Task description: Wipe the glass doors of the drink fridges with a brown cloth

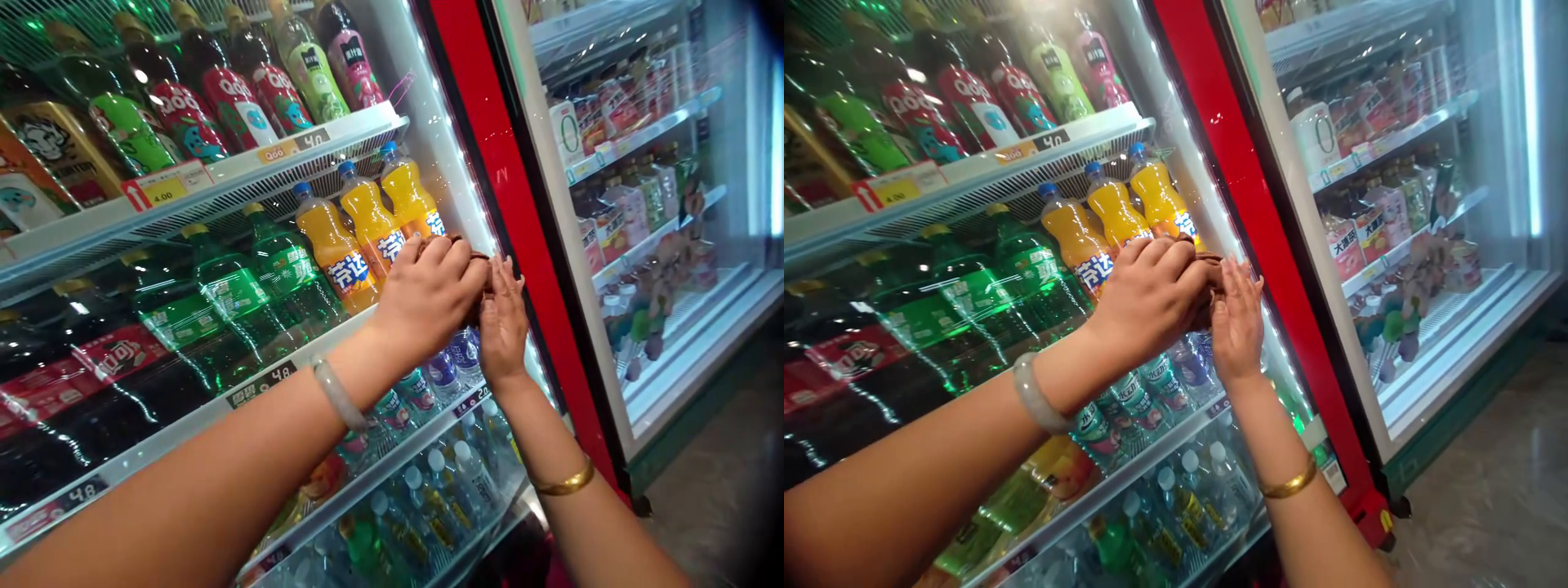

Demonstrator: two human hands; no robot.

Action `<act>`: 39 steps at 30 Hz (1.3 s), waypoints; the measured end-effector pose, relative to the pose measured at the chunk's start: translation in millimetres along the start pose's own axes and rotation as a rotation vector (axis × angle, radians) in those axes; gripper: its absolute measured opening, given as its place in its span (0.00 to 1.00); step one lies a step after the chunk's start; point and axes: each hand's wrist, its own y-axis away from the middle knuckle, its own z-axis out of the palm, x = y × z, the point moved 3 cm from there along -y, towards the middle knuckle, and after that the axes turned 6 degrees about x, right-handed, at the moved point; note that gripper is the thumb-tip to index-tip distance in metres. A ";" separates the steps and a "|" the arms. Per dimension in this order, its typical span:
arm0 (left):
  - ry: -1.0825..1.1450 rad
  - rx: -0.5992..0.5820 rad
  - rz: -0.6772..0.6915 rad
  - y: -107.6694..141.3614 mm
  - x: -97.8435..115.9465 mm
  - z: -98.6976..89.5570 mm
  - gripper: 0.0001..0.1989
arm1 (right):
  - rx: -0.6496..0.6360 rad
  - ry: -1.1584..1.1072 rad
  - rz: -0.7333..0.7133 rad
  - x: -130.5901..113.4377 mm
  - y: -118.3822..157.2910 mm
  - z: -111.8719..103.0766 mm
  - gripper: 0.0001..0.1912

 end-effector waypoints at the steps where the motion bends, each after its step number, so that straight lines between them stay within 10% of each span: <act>1: -0.012 0.002 -0.017 1.6 4.8 -0.6 0.13 | -0.021 0.053 -0.033 0.4 1.6 1.0 0.29; 6: 0.001 0.005 0.120 29.7 24.5 -7.3 0.13 | -0.089 0.143 -0.092 5.2 2.9 0.8 0.29; 12: -0.039 0.082 -0.145 33.6 -12.2 -17.4 0.22 | -0.120 0.151 -0.079 2.3 1.4 4.6 0.27; 18: 0.052 0.115 0.147 66.0 39.2 9.0 0.15 | 0.039 0.032 -0.028 9.3 5.3 4.2 0.22; 22: 0.042 0.092 0.188 37.3 26.8 9.6 0.11 | 0.146 -0.013 -0.018 12.1 4.5 3.6 0.24; 26: -0.022 0.069 -0.090 -2.3 -2.6 -1.5 0.17 | 0.130 0.049 -0.059 5.1 0.6 2.3 0.29; 33: 0.011 -0.013 0.141 28.3 14.3 -15.7 0.10 | 0.018 -0.055 0.001 -17.4 -12.8 -13.6 0.29; 39: -0.060 0.067 -0.103 -3.0 -35.5 -18.8 0.10 | -0.115 0.121 -0.039 -12.1 -5.0 4.2 0.30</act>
